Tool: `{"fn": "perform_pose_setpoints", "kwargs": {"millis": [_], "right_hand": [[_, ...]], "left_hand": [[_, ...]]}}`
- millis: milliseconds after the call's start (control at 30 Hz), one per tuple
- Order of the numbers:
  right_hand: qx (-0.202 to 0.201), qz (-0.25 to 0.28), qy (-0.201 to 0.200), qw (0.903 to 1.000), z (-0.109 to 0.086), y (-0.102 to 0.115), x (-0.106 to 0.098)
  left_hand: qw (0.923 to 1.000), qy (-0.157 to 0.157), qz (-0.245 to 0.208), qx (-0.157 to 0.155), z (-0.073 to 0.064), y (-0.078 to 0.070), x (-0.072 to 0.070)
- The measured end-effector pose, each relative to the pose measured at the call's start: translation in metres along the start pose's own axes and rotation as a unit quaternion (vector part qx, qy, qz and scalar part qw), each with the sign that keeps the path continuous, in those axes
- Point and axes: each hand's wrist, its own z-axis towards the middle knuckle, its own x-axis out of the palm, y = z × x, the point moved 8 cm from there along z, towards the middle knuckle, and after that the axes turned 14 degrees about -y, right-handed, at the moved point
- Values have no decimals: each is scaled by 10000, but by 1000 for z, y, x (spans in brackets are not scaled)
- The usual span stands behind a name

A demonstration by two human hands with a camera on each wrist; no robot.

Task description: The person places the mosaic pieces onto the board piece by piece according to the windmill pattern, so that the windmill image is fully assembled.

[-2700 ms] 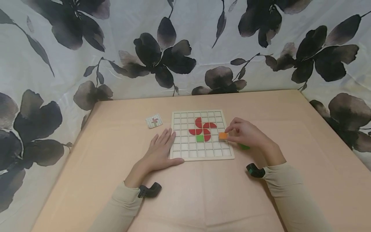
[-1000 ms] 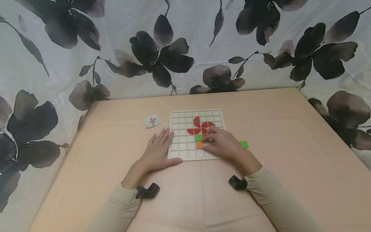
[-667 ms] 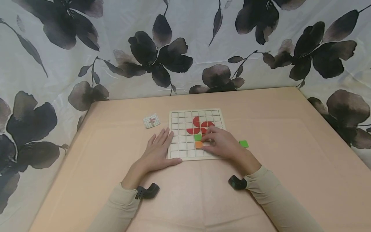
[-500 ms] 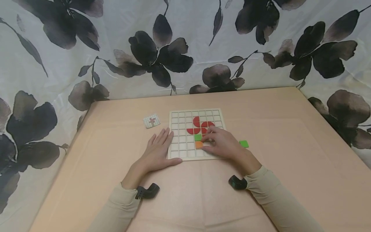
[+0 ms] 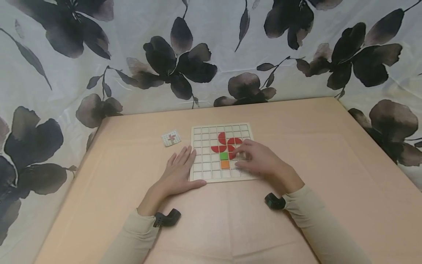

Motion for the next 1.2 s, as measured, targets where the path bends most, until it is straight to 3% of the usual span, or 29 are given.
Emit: {"fn": "perform_pose_setpoints", "kwargs": {"millis": [100, 267, 500, 700, 1200], "right_hand": [[174, 253, 267, 9992, 0, -19, -16], [333, 295, 366, 9983, -6, -58, -38], [515, 428, 701, 9953, -25, -96, -52], [705, 546, 905, 9919, -34, -103, -57], [403, 416, 880, 9944, -32, -96, -55]], "left_hand": [[10000, -16, -18, -4, 0, 1, -1], [10000, -44, -42, -15, -1, 1, -1], [9999, -123, -64, 42, 0, 0, -1], [10000, -79, -35, 17, -1, 2, 0], [9999, -119, -35, 35, -2, 1, -2]]}}
